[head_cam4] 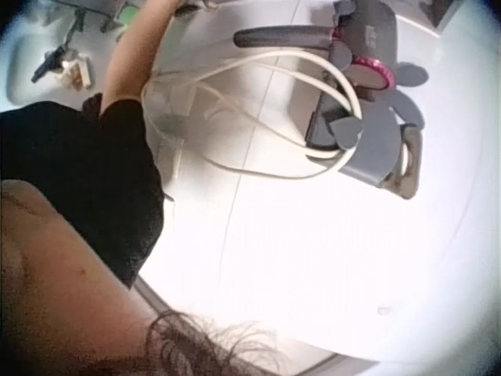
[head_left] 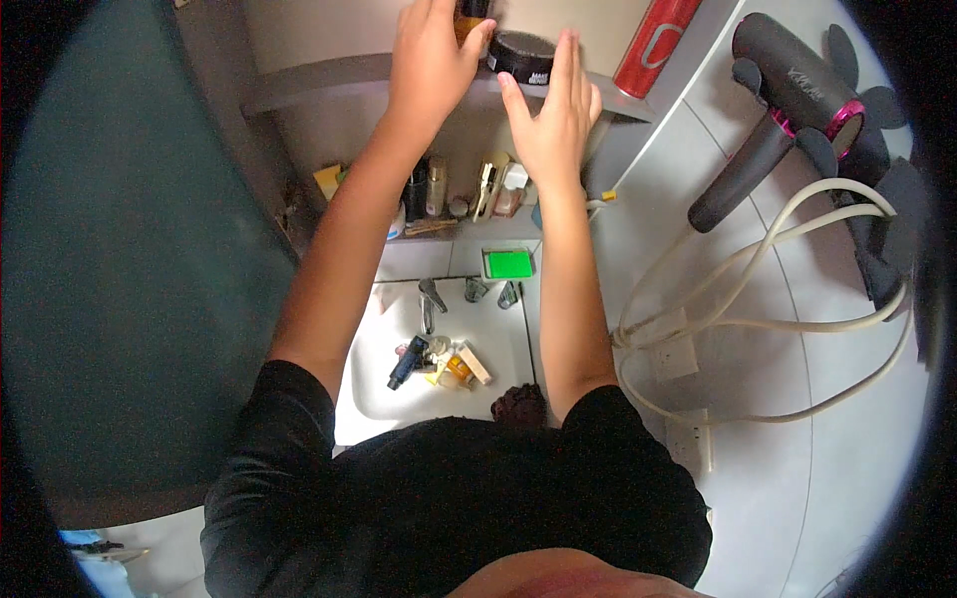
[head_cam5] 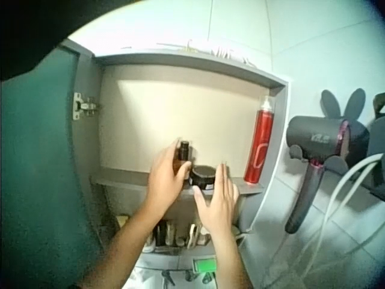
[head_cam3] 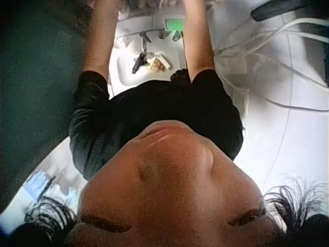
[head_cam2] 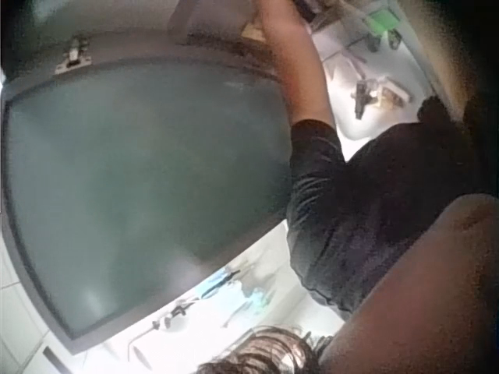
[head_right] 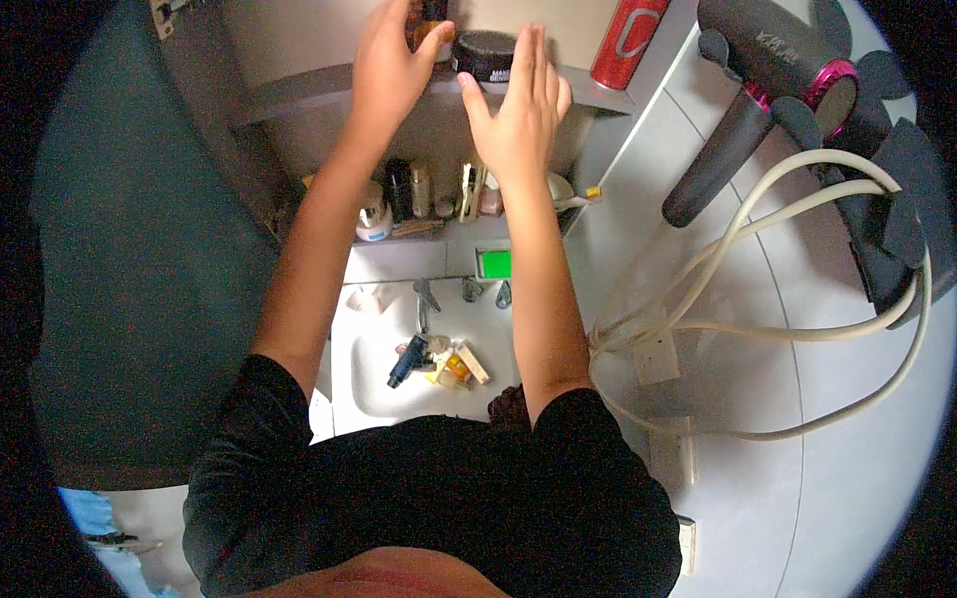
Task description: The person wipes a bathroom cabinet shelf with a cloth, removes and replaces various bottles and jars to organize them, and then wipes the sink surface.
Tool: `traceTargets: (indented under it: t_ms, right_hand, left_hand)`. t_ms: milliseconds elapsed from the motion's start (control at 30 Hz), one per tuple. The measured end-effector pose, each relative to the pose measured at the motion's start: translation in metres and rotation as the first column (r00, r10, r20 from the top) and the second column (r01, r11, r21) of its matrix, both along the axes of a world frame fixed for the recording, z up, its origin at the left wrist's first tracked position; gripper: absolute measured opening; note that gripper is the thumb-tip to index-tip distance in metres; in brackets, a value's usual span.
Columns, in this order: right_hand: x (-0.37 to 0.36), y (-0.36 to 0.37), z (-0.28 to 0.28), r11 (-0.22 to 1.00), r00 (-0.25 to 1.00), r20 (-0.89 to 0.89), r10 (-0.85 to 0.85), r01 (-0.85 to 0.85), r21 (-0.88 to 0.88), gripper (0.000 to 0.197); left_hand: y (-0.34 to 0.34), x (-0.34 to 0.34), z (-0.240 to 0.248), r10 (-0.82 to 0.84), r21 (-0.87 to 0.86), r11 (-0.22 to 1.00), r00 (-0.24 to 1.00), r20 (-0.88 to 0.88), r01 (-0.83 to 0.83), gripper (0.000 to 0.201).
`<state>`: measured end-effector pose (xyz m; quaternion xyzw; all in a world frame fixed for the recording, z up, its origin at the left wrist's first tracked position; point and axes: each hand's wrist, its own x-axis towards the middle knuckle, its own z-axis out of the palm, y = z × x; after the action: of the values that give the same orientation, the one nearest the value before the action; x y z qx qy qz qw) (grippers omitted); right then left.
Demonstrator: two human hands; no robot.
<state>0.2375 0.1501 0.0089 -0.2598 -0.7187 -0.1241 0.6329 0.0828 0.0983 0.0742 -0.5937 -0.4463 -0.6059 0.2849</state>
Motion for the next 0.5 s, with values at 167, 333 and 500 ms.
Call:
traceTargets:
  t_ms: [167, 333, 500]
  right_hand:
    - [0.012, -0.031, -0.047, 0.984, 0.966, -0.206, 0.155, -0.17, -0.06, 0.067]
    - [-0.007, -0.091, -0.191, 0.887, 0.931, -0.201, 0.305, -0.354, -0.297, 0.022]
    - [0.013, -0.163, -0.363, 0.462, 0.811, -0.041, 0.584, -0.373, -0.804, 0.015]
  left_hand:
    - [-0.038, 0.001, -0.057, 0.046, 0.234, 0.969, 0.989, 0.14, -0.078, 0.05]
    - [-0.096, -0.011, -0.244, 0.048, 0.113, 0.989, 0.939, 0.341, -0.092, 0.033]
    - [-0.185, 0.013, -0.453, 0.218, -0.539, 0.839, 0.862, 0.457, 0.074, 0.026]
